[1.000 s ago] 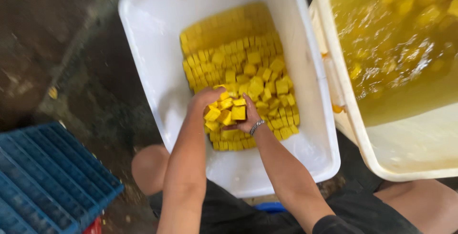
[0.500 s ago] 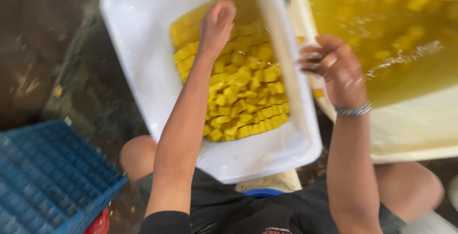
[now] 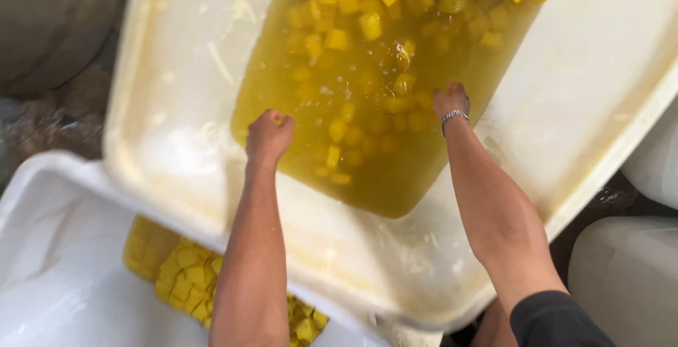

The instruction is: The person sits on the floor and arranges yellow tofu cubes in neat rows inside a white tub filled with water, pressing them into a grid pattern. They then transfer handfuls of cubes between tubs of water and continue arranging them in rows.

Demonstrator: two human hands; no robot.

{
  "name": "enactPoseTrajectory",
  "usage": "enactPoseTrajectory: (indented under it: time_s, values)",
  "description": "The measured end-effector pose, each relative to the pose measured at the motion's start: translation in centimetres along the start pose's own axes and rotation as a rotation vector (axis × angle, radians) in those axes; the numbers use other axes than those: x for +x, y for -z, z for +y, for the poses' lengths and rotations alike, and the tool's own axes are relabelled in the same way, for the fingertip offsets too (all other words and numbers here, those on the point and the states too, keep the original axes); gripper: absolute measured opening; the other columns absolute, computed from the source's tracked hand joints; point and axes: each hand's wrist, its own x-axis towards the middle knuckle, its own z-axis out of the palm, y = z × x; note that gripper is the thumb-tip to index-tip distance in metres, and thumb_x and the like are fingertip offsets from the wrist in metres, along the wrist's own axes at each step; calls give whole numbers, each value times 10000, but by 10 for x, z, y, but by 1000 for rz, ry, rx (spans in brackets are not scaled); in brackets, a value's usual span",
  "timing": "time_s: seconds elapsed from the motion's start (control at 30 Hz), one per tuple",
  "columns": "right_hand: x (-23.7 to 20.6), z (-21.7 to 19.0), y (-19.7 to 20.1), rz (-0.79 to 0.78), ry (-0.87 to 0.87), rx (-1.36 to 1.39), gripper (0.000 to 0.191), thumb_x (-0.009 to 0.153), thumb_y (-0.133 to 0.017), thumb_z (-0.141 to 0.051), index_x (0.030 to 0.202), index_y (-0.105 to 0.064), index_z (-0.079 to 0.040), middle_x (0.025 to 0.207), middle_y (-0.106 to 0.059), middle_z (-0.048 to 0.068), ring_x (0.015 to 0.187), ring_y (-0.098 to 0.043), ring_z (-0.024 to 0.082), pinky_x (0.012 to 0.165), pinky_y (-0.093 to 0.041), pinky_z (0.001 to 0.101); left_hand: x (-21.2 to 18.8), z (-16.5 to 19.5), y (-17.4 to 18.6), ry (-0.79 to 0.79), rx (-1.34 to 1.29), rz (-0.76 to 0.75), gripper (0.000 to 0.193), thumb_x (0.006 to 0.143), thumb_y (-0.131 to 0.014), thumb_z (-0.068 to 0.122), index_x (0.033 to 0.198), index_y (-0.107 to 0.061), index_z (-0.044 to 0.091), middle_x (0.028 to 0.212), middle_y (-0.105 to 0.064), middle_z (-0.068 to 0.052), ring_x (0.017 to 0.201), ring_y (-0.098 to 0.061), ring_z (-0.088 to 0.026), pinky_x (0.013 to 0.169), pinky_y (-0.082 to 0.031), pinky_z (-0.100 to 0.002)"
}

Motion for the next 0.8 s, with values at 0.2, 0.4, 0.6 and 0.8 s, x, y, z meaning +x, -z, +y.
enactPoseTrajectory:
  time_s: [0.2, 0.4, 0.6, 0.8]
  values:
    - [50, -7, -25, -38, 3, -167, 580, 909, -688, -437, 1323, -613, -38, 1329, -643, 231, 1228, -611, 407, 1032, -490, 489, 51, 9, -54, 103, 86, -168, 422, 909, -580, 412, 1198, -719, 138, 1176, -738, -170, 1096, -696, -380, 966, -549, -478]
    - [69, 14, -72, -282, 60, -294, 775, 961, -630, -630, 1330, -550, 47, 1317, -592, 287, 1203, -582, 439, 1003, -474, 486, 75, 31, -132, -97, 124, -235, 535, 962, -585, 490, 1262, -662, 53, 1216, -692, -224, 1160, -643, -425, 997, -505, -509]
    - [46, 27, -88, -616, -88, -351, 769, 960, -517, -652, 1442, -465, -55, 1440, -486, 227, 1301, -491, 392, 1061, -412, 502, 80, 47, -157, -71, 106, -412, 758, 927, -436, 672, 1452, -534, 135, 1482, -500, -189, 1345, -473, -422, 1077, -377, -512]
    - [10, 39, -93, -877, -427, -157, 779, 972, -390, -661, 1558, -373, -149, 1616, -343, 143, 1440, -378, 314, 1149, -335, 527, 85, 42, -159, 13, 293, -642, 832, 878, -375, 797, 1451, -548, 220, 1547, -478, -81, 1421, -452, -329, 1160, -371, -468]
